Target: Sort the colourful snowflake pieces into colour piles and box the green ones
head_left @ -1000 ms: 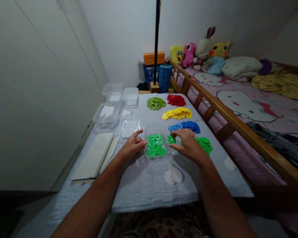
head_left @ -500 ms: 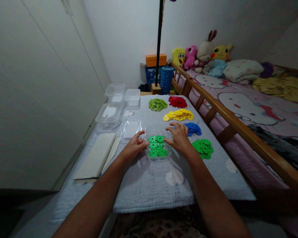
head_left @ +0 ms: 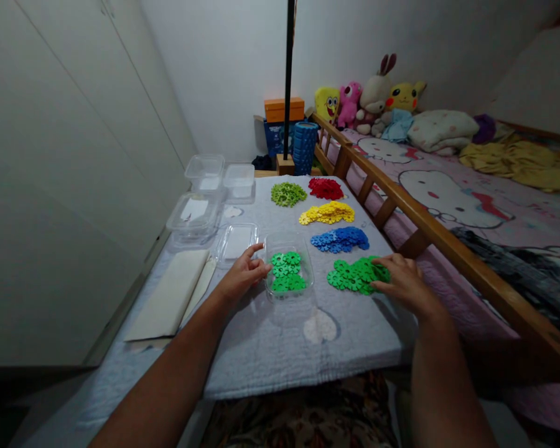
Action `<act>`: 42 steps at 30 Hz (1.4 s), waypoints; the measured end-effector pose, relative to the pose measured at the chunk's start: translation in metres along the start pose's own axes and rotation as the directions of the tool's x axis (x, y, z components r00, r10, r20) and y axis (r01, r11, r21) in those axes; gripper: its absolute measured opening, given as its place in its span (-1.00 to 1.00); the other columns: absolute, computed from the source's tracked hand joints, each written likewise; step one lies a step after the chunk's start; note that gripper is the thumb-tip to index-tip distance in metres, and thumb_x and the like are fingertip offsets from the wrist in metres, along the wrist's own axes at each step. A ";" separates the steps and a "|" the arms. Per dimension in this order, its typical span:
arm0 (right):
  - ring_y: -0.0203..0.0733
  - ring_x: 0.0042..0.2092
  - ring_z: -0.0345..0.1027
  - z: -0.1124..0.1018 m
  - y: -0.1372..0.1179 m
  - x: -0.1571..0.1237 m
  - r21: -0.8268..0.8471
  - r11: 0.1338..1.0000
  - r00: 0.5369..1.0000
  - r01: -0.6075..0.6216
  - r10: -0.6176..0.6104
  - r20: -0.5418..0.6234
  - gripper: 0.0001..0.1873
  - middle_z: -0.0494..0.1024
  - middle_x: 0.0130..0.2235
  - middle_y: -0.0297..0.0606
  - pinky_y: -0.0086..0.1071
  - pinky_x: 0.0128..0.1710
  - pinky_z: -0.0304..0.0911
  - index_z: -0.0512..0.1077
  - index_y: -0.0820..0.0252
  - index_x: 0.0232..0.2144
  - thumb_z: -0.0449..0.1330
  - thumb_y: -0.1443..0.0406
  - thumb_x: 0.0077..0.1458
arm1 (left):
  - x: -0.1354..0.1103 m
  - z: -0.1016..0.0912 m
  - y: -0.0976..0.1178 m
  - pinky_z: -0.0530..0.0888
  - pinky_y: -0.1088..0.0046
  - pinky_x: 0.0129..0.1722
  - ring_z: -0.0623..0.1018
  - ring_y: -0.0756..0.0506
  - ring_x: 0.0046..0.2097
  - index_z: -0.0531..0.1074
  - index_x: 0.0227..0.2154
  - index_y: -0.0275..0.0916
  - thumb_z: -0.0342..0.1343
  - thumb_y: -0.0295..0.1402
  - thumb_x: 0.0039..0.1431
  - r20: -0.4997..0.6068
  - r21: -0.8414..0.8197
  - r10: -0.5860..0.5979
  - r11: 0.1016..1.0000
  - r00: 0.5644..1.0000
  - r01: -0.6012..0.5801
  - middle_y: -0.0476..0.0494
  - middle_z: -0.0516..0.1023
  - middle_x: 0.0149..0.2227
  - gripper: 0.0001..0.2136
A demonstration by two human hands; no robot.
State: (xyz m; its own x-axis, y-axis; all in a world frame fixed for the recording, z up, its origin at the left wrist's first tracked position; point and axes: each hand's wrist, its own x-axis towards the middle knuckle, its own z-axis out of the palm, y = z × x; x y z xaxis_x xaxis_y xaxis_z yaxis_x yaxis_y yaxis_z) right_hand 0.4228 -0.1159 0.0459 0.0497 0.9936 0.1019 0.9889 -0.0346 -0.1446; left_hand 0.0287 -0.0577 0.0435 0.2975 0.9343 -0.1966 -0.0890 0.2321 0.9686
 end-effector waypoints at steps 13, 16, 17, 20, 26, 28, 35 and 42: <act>0.10 -0.01 0.25 0.009 -0.005 0.006 -0.056 0.998 0.999 -0.040 0.040 0.006 -0.48 0.46 0.02 -0.12 -0.16 -0.07 0.12 0.53 0.00 0.02 0.31 0.24 -0.07 | 0.002 -0.001 -0.001 0.08 0.58 -0.55 0.22 0.11 -0.59 0.22 0.13 -0.22 0.39 -0.20 -0.08 0.014 -0.008 0.006 1.000 1.000 -0.006 0.22 0.29 -0.58 -0.28; 0.10 0.00 0.26 0.009 -0.002 0.003 -0.042 0.999 1.000 -0.028 0.027 -0.007 -0.57 0.46 0.01 -0.13 -0.16 -0.06 0.14 0.55 0.02 -0.04 0.28 0.26 -0.03 | 0.001 -0.001 0.000 0.08 0.58 -0.55 0.22 0.11 -0.59 0.22 0.13 -0.21 0.39 -0.19 -0.08 0.015 0.003 -0.001 1.000 1.000 0.001 0.22 0.29 -0.58 -0.28; 0.11 0.01 0.26 0.008 -0.001 0.003 -0.034 0.999 1.000 -0.026 0.026 -0.010 -0.59 0.46 0.01 -0.12 -0.15 -0.06 0.15 0.55 0.02 -0.05 0.28 0.26 -0.02 | 0.001 -0.001 0.000 0.07 0.58 -0.56 0.21 0.11 -0.59 0.22 0.13 -0.21 0.39 -0.19 -0.08 0.013 0.003 -0.004 1.000 1.000 0.004 0.22 0.29 -0.58 -0.28; 0.12 0.01 0.27 0.002 -0.003 0.005 0.005 1.000 0.999 -0.021 0.021 -0.030 -0.63 0.47 0.00 -0.12 -0.14 -0.05 0.18 0.56 0.03 -0.09 0.28 0.25 -0.02 | 0.001 -0.001 0.000 0.07 0.58 -0.56 0.21 0.11 -0.59 0.22 0.14 -0.22 0.38 -0.19 -0.07 0.008 -0.003 -0.005 1.000 1.000 0.005 0.22 0.29 -0.58 -0.29; 0.04 -0.04 0.36 -0.015 -0.055 0.024 0.215 0.945 0.968 0.245 -0.228 -0.102 -0.61 0.52 -0.06 -0.13 -0.14 -0.04 0.24 0.49 0.10 -0.03 0.27 0.25 0.05 | 0.002 -0.002 -0.003 0.07 0.58 -0.55 0.22 0.11 -0.58 0.22 0.15 -0.21 0.38 -0.19 -0.05 0.017 0.001 0.011 1.000 1.000 -0.011 0.22 0.28 -0.58 -0.28; 0.01 -0.05 0.37 -0.018 -0.088 0.030 0.286 0.900 0.944 0.328 -0.305 -0.124 -0.56 0.54 -0.06 -0.13 -0.14 -0.03 0.23 0.43 0.12 0.04 0.29 0.25 0.09 | 0.001 -0.002 -0.003 0.06 0.58 -0.55 0.21 0.11 -0.58 0.22 0.16 -0.21 0.38 -0.18 -0.04 0.021 -0.002 0.014 1.000 1.000 -0.014 0.22 0.28 -0.58 -0.28; 0.06 0.01 0.29 -0.010 -0.179 0.051 0.149 0.876 0.888 0.459 -0.453 -0.078 -0.67 0.57 -0.05 -0.16 -0.09 0.02 0.10 0.48 0.11 -0.08 0.37 0.22 0.08 | 0.003 -0.003 -0.007 0.06 0.58 -0.55 0.21 0.11 -0.58 0.22 0.16 -0.21 0.41 -0.16 -0.06 0.027 -0.035 0.015 0.999 1.000 -0.014 0.22 0.27 -0.58 -0.26; 0.10 0.05 0.25 0.011 -0.197 0.071 0.128 0.875 0.885 0.466 -0.457 -0.092 -0.59 0.57 0.01 -0.13 -0.06 0.05 0.07 0.50 0.08 -0.01 0.39 0.22 0.07 | 0.007 -0.005 -0.012 0.06 0.57 -0.56 0.21 0.11 -0.58 0.22 0.17 -0.21 0.40 -0.16 -0.05 0.037 -0.045 0.038 0.998 0.999 -0.037 0.22 0.27 -0.58 -0.26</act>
State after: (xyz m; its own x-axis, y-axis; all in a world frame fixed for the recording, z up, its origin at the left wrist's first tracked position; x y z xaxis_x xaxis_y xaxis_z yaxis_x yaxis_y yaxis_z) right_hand 0.2304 -0.0372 0.0708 -0.3953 0.8847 0.2470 0.8709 0.4465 -0.2055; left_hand 0.0270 -0.0525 0.0293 0.3293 0.9317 -0.1536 -0.1420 0.2097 0.9674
